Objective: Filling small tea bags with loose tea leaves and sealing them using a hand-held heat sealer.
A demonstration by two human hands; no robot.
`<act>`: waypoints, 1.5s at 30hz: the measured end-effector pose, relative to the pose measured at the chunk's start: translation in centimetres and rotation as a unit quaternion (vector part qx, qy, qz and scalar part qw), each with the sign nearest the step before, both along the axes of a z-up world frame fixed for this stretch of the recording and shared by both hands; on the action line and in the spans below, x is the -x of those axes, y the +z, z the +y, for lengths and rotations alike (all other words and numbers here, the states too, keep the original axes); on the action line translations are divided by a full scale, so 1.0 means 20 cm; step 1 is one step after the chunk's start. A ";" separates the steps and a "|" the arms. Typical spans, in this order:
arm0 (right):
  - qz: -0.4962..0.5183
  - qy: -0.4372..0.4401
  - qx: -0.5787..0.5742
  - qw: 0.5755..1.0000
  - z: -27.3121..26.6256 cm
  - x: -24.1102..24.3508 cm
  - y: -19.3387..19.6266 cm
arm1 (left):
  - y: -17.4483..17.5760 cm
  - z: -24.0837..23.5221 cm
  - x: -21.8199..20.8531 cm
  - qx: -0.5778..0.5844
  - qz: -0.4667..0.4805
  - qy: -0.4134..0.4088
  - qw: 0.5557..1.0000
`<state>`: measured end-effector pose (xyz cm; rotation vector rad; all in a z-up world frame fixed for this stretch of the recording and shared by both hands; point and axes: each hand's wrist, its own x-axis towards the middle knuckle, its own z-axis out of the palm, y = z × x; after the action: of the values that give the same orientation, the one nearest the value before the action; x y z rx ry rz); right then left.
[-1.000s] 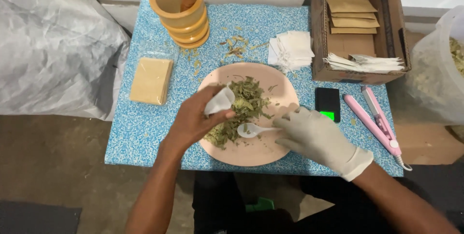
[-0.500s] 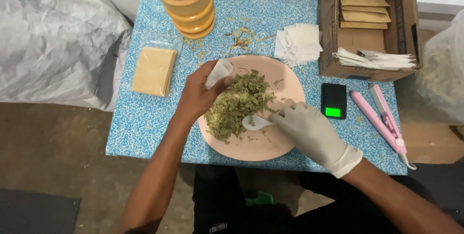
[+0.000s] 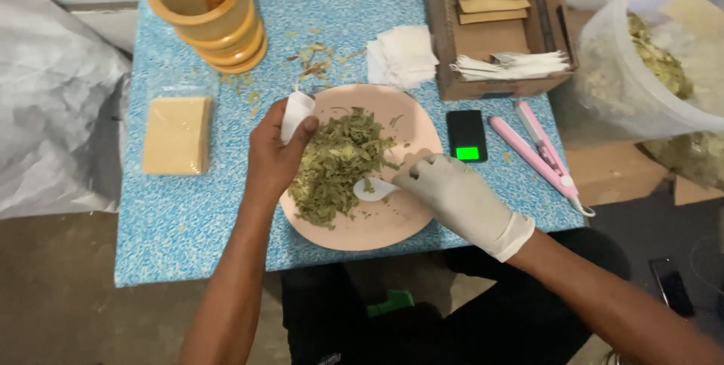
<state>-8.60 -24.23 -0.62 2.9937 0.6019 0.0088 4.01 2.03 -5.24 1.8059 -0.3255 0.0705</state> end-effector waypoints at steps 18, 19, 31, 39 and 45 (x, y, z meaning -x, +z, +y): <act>0.213 0.041 0.014 0.976 -0.07 0.05 0.12 | -0.32 0.12 -0.07 -0.009 -0.140 -0.032 0.990; 0.206 0.043 -0.018 0.977 -0.05 0.07 0.09 | -0.32 0.11 -0.07 -0.016 -0.141 -0.035 0.989; 0.108 0.122 -0.047 0.986 0.21 0.03 0.06 | -0.24 0.12 -0.04 -0.041 -0.145 -0.042 0.988; 0.090 0.052 -0.023 0.994 0.13 0.05 -0.10 | -0.20 0.12 -0.02 -0.037 -0.158 -0.048 0.986; -0.077 0.056 0.129 0.987 0.06 0.04 -0.18 | -0.15 0.11 0.00 -0.063 -0.209 -0.043 0.975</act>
<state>-9.43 -23.08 -4.28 2.6773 0.6935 0.1569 3.99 4.20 -8.17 1.8934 -0.7208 0.3785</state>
